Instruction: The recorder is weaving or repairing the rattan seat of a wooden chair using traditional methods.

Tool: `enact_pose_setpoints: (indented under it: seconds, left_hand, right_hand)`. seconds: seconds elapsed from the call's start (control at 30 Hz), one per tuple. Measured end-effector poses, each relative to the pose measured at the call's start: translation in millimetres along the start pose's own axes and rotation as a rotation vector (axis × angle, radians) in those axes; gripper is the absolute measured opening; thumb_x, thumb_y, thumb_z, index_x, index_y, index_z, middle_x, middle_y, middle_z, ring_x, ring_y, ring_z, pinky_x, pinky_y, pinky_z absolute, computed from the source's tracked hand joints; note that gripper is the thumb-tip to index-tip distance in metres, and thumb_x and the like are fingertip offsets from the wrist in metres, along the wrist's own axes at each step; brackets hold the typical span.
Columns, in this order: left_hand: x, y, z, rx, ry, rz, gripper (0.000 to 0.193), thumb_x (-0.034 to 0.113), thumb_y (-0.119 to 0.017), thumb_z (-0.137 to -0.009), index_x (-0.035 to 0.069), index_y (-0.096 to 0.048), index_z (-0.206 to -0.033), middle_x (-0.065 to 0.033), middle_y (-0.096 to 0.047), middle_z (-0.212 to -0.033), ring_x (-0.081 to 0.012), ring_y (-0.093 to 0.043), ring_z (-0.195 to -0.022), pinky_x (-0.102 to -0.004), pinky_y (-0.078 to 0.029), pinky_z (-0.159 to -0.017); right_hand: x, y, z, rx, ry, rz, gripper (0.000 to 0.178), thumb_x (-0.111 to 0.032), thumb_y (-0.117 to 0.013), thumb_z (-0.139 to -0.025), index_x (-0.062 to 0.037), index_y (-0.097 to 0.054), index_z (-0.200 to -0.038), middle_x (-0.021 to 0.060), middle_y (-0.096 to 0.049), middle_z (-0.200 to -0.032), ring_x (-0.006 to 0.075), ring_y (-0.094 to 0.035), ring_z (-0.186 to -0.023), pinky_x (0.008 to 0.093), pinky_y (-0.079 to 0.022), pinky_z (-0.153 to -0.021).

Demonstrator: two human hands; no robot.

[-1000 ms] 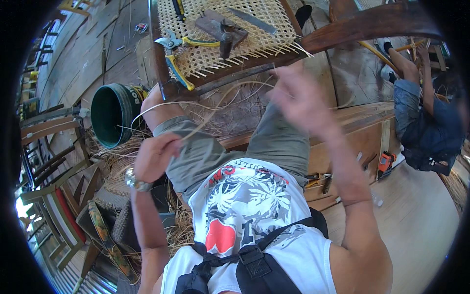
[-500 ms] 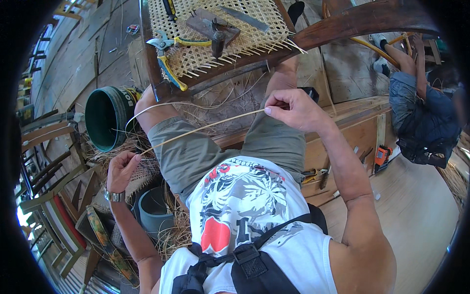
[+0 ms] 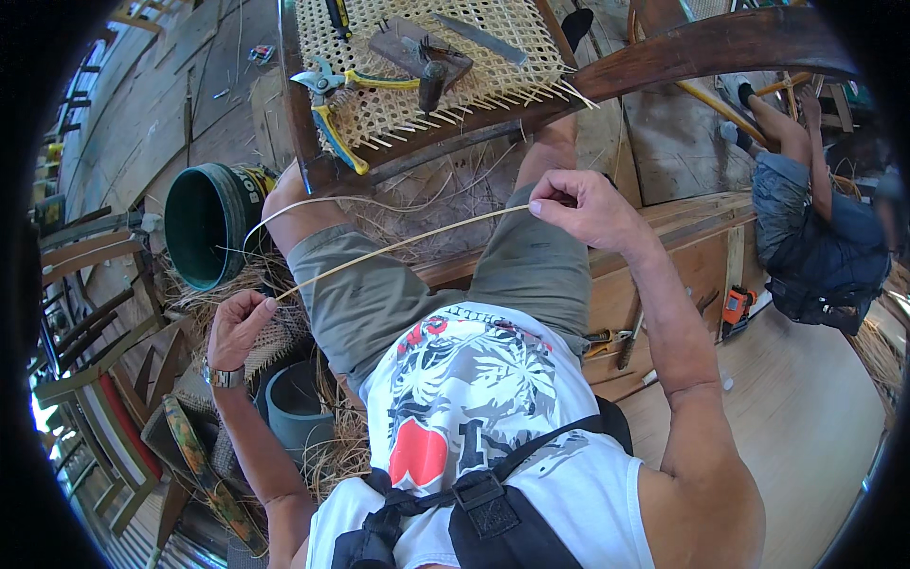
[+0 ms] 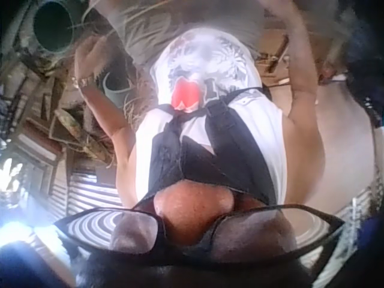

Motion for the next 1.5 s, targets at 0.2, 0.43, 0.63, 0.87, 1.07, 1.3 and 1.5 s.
enact_pose_setpoints:
  seconds: [0.2, 0.43, 0.63, 0.87, 1.07, 1.3, 1.5]
  left_hand:
    - [-3, 3, -1, -0.030, -0.018, 0.065, 0.024, 0.023, -0.068, -0.094, 0.001, -0.066, -0.085, 0.0061, -0.057, -0.069, -0.0017, -0.044, -0.062, -0.0208, -0.034, -0.055]
    - [-13, 15, 16, 0.040, -0.029, -0.211, 0.018, 0.017, -0.064, -0.094, 0.000, -0.065, -0.092, 0.0004, -0.060, -0.068, -0.0060, -0.054, -0.063, -0.0241, -0.044, -0.059]
    - [-8, 39, 16, 0.209, -0.065, -0.328, 0.017, 0.015, -0.065, -0.092, -0.001, -0.066, -0.091, -0.0022, -0.061, -0.068, -0.0100, -0.055, -0.061, -0.0277, -0.045, -0.059]
    - [-11, 172, 38, 0.569, -0.132, -0.727, 0.019, 0.020, -0.068, -0.092, 0.001, -0.067, -0.089, -0.0037, -0.059, -0.066, -0.0116, -0.051, -0.060, -0.0293, -0.044, -0.058]
    - [8, 229, 29, 0.822, -0.173, -0.975, 0.026, 0.027, -0.062, -0.097, 0.002, -0.063, -0.090, -0.0045, -0.055, -0.064, -0.0136, -0.047, -0.058, -0.0307, -0.042, -0.056]
    - [128, -37, -10, 0.153, -0.407, -0.208, 0.022, 0.007, -0.075, -0.085, 0.002, -0.068, -0.105, -0.0030, -0.069, -0.093, -0.0101, -0.062, -0.079, -0.0267, -0.050, -0.073]
    - [190, -250, -47, -0.232, -1.108, -0.252, 0.044, 0.023, -0.072, -0.087, 0.006, -0.059, -0.126, -0.0192, -0.059, -0.130, -0.0340, -0.062, -0.113, -0.0396, -0.051, -0.090]
  right_hand:
    - [4, 2, -2, 0.001, 0.007, 0.006, 0.009, -0.011, -0.065, -0.092, -0.0021, -0.065, -0.090, -0.0066, -0.055, -0.077, 0.0014, -0.047, -0.071, 0.0201, -0.039, -0.064]
    - [20, 46, 13, 0.222, 0.042, 0.197, 0.012, -0.010, -0.066, -0.091, 0.0014, -0.064, -0.089, -0.0025, -0.060, -0.077, 0.0040, -0.053, -0.072, 0.0233, -0.046, -0.066]
    - [36, 81, 38, 0.272, -0.011, 0.133, 0.012, -0.010, -0.066, -0.091, 0.0015, -0.065, -0.089, -0.0029, -0.060, -0.076, 0.0035, -0.052, -0.071, 0.0230, -0.045, -0.064]
    - [75, 138, 62, 0.394, 0.030, 0.460, 0.013, -0.014, -0.065, -0.090, -0.0011, -0.066, -0.090, 0.0005, -0.062, -0.078, 0.0105, -0.056, -0.072, 0.0270, -0.046, -0.070]
    - [219, 194, 123, 1.080, -0.377, 0.591, 0.015, -0.016, -0.064, -0.086, -0.0016, -0.069, -0.088, 0.0110, -0.069, -0.082, 0.0216, -0.063, -0.074, 0.0369, -0.049, -0.070]
    - [119, 82, 120, 0.515, -0.237, 0.202, 0.021, -0.022, -0.067, -0.089, -0.0017, -0.071, -0.096, 0.0041, -0.066, -0.078, 0.0111, -0.057, -0.072, 0.0288, -0.046, -0.066]
    - [5, 11, 90, 0.125, 0.201, 0.121, 0.009, -0.009, -0.070, -0.086, -0.0019, -0.070, -0.092, 0.0057, -0.064, -0.083, 0.0132, -0.060, -0.075, 0.0282, -0.048, -0.069]
Point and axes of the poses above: each hand's wrist, its own z-axis away from the middle knuckle, its own y-axis out of the back of the hand, x = y × z, the point moved 3 cm from there along -z, towards the middle knuckle
